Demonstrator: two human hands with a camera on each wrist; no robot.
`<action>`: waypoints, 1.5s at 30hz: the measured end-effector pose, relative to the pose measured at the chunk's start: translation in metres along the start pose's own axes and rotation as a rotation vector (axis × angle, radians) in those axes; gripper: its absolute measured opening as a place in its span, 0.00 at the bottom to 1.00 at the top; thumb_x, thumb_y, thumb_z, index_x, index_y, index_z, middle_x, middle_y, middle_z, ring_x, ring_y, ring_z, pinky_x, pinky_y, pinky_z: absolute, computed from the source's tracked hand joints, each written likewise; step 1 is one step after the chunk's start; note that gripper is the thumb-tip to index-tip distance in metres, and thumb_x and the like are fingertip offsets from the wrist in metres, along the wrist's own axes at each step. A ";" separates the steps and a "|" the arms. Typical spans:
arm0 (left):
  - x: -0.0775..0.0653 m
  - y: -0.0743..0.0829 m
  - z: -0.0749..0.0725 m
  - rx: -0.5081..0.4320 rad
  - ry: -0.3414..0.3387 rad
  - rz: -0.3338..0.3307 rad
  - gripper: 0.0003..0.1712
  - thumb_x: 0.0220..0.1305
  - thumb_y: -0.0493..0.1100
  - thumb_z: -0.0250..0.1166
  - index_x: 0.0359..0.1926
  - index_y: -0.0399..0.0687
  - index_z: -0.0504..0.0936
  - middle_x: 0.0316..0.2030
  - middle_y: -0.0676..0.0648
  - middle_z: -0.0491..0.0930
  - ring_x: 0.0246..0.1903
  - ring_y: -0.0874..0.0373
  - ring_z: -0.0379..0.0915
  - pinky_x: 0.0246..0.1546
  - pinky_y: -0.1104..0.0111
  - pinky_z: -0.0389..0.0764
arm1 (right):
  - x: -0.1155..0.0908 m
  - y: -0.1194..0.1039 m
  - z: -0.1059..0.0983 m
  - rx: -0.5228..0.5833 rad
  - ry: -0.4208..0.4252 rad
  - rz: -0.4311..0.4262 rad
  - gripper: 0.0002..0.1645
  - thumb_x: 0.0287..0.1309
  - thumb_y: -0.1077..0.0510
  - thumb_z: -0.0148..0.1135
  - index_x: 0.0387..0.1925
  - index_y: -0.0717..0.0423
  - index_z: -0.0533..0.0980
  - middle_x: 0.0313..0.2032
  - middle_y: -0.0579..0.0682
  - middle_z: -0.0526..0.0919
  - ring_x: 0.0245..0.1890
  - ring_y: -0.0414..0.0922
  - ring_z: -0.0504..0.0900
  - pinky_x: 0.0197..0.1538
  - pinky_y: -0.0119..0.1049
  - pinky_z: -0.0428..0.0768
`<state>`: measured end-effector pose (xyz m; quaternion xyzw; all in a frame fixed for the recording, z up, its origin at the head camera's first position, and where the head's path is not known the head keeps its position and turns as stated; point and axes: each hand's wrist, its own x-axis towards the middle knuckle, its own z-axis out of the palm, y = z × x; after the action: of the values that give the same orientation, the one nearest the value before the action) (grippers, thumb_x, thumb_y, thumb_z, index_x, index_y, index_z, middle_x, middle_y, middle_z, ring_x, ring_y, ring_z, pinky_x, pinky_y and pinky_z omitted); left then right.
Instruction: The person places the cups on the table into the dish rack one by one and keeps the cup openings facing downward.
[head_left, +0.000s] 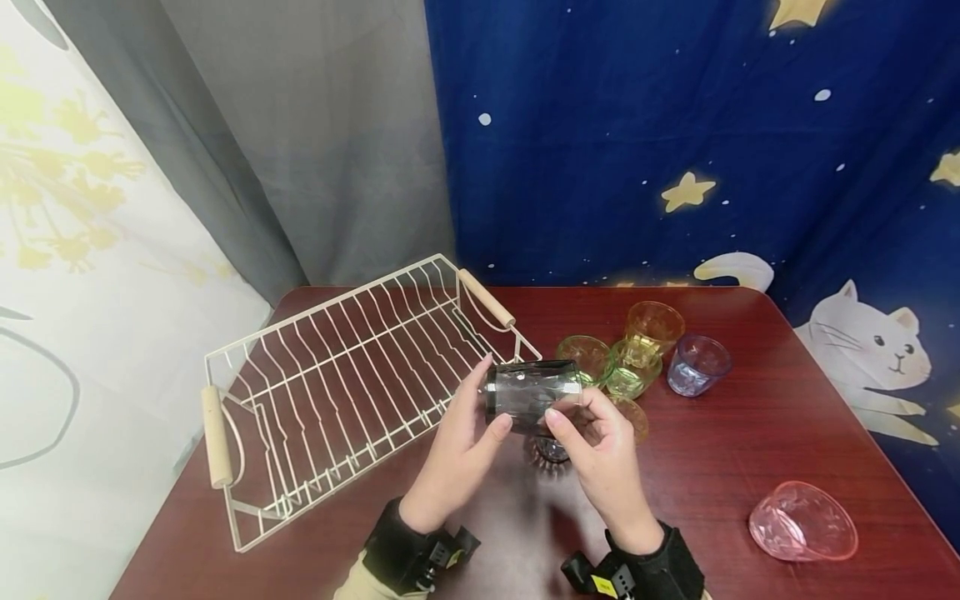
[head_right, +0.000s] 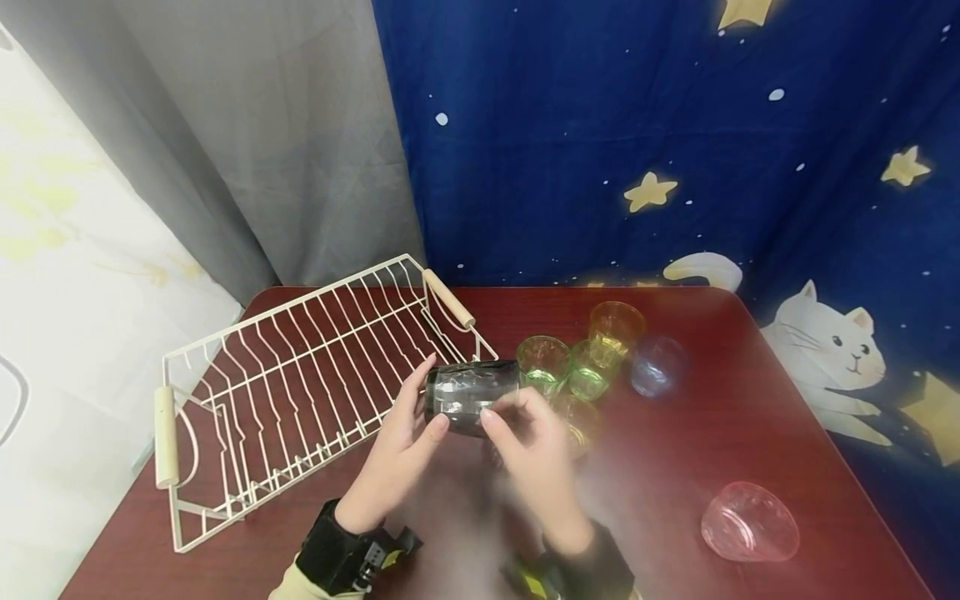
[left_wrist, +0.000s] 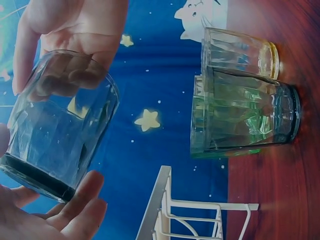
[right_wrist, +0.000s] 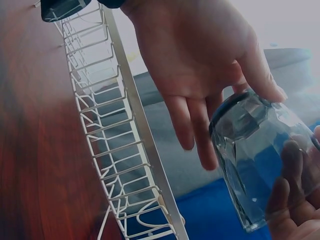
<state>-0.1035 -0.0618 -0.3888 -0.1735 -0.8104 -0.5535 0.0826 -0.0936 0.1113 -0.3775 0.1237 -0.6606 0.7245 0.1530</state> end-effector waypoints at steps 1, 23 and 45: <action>0.000 0.001 -0.001 0.000 0.002 0.002 0.38 0.70 0.46 0.57 0.75 0.61 0.51 0.70 0.48 0.63 0.65 0.56 0.66 0.64 0.59 0.74 | 0.000 0.000 -0.001 0.001 -0.005 -0.001 0.03 0.57 0.75 0.59 0.33 0.70 0.73 0.30 0.40 0.83 0.31 0.33 0.82 0.37 0.24 0.82; -0.003 0.010 -0.020 0.200 0.036 0.121 0.39 0.66 0.48 0.61 0.74 0.62 0.55 0.62 0.49 0.70 0.60 0.59 0.68 0.61 0.59 0.73 | -0.002 0.002 -0.018 -0.298 -0.115 0.048 0.07 0.54 0.64 0.68 0.26 0.58 0.77 0.29 0.39 0.83 0.28 0.32 0.81 0.31 0.29 0.82; -0.005 0.027 -0.062 0.379 0.064 0.048 0.45 0.62 0.49 0.65 0.75 0.46 0.54 0.65 0.43 0.70 0.64 0.49 0.69 0.66 0.51 0.71 | -0.003 -0.002 -0.037 -0.470 -0.134 0.023 0.06 0.54 0.61 0.69 0.28 0.48 0.79 0.24 0.37 0.80 0.22 0.32 0.75 0.25 0.28 0.76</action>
<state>-0.0925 -0.1115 -0.3441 -0.1562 -0.8928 -0.3940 0.1527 -0.0887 0.1479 -0.3801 0.1251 -0.8212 0.5426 0.1251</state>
